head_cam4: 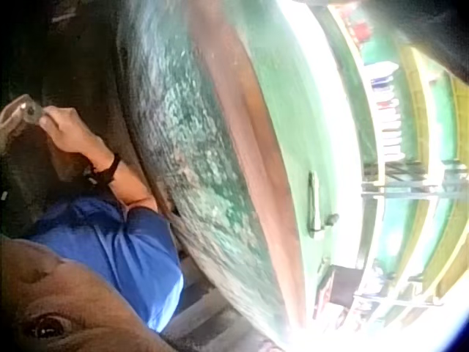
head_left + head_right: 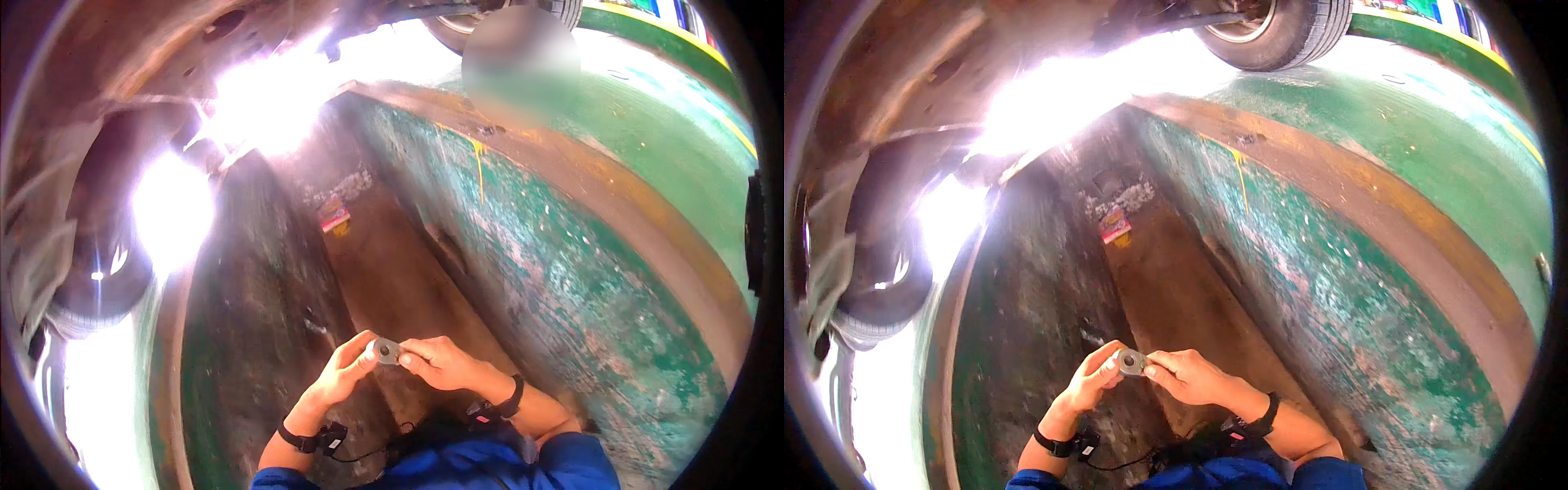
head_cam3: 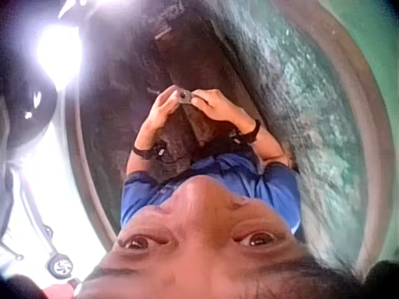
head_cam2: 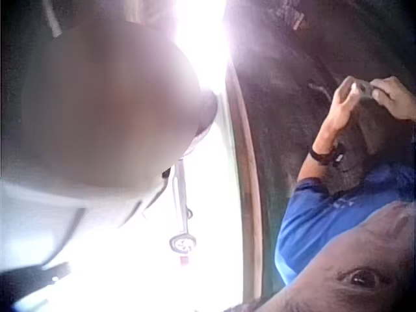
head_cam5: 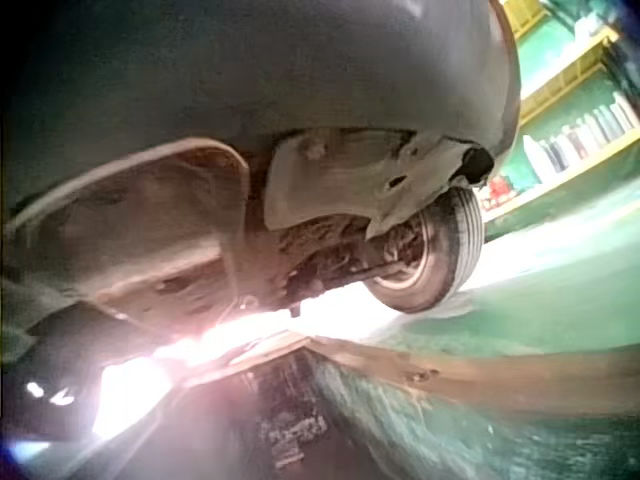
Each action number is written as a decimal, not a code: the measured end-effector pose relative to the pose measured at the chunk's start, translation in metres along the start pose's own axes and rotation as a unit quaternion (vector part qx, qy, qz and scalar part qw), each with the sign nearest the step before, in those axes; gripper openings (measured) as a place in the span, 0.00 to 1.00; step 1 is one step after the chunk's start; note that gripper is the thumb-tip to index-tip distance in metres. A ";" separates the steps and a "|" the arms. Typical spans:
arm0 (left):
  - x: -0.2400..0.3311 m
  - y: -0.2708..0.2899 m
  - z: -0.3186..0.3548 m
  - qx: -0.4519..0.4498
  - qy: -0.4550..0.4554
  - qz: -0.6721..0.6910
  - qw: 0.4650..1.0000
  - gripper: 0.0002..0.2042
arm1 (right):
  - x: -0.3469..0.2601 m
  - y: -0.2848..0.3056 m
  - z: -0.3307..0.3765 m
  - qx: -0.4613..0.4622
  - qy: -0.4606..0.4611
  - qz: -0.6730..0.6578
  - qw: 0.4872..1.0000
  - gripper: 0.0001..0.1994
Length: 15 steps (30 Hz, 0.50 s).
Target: The person attaches a socket to a wrench and then uses a torque wrench to tighten a bolt on the undercarriage of a vehicle while standing in a service pit.
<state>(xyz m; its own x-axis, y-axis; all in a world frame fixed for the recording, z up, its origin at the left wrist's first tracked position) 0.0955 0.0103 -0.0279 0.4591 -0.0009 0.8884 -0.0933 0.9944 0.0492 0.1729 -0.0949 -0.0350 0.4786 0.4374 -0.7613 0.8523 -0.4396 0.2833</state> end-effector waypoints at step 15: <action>0.238 0.083 -0.085 0.232 -0.371 -0.292 0.850 0.10 | 0.023 0.119 -0.179 0.195 0.134 0.086 0.968 0.14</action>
<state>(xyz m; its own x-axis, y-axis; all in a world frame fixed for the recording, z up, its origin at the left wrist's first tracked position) 0.2717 0.1013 0.1487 -0.1213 -0.7177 0.6857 -0.4591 0.6530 0.6023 0.3228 0.0030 0.0858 0.6884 0.4968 -0.5285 0.6362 -0.7635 0.1110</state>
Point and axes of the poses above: each hand's wrist, its own z-axis away from the middle knuckle, its own y-axis out of the back of the hand, x = y × z, the point moved 10 cm from there along -z, towards the middle knuckle, and after that the axes turned 11 degrees about y, right-handed, at the moved point
